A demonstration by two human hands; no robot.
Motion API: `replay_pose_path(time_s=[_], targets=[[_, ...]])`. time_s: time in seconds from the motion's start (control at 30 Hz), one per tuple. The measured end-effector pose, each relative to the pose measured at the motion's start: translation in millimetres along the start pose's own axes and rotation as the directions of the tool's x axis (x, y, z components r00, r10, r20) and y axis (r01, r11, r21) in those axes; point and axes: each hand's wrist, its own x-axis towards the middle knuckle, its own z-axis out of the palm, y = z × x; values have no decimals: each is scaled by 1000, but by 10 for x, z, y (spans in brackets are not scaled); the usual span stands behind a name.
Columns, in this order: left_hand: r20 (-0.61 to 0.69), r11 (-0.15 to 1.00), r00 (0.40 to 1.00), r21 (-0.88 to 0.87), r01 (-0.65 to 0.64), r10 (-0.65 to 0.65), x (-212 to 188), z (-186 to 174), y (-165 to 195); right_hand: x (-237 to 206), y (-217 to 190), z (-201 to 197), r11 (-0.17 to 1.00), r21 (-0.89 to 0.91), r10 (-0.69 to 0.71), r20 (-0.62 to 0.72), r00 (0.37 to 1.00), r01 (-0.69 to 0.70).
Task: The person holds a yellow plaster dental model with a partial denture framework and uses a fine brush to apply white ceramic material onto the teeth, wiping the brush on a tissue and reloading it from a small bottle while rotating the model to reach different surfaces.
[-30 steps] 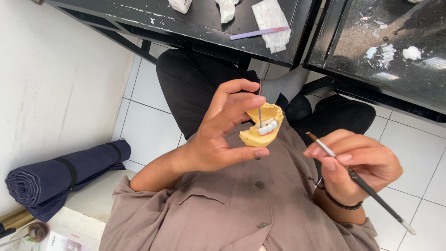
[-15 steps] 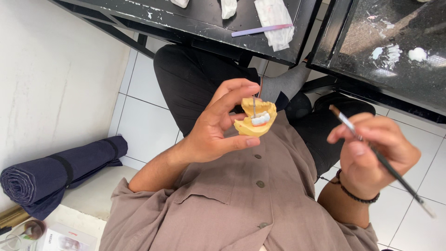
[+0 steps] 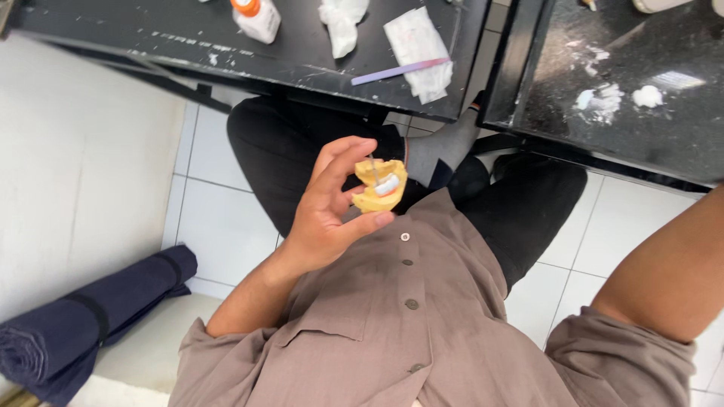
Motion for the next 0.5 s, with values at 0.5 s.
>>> replay_pose_path(time_s=[0.5], targets=[[-68,1000,998,-30,4,-7,528,-278,-280,393,406,-42,882,-469,43,-13,999,-44]])
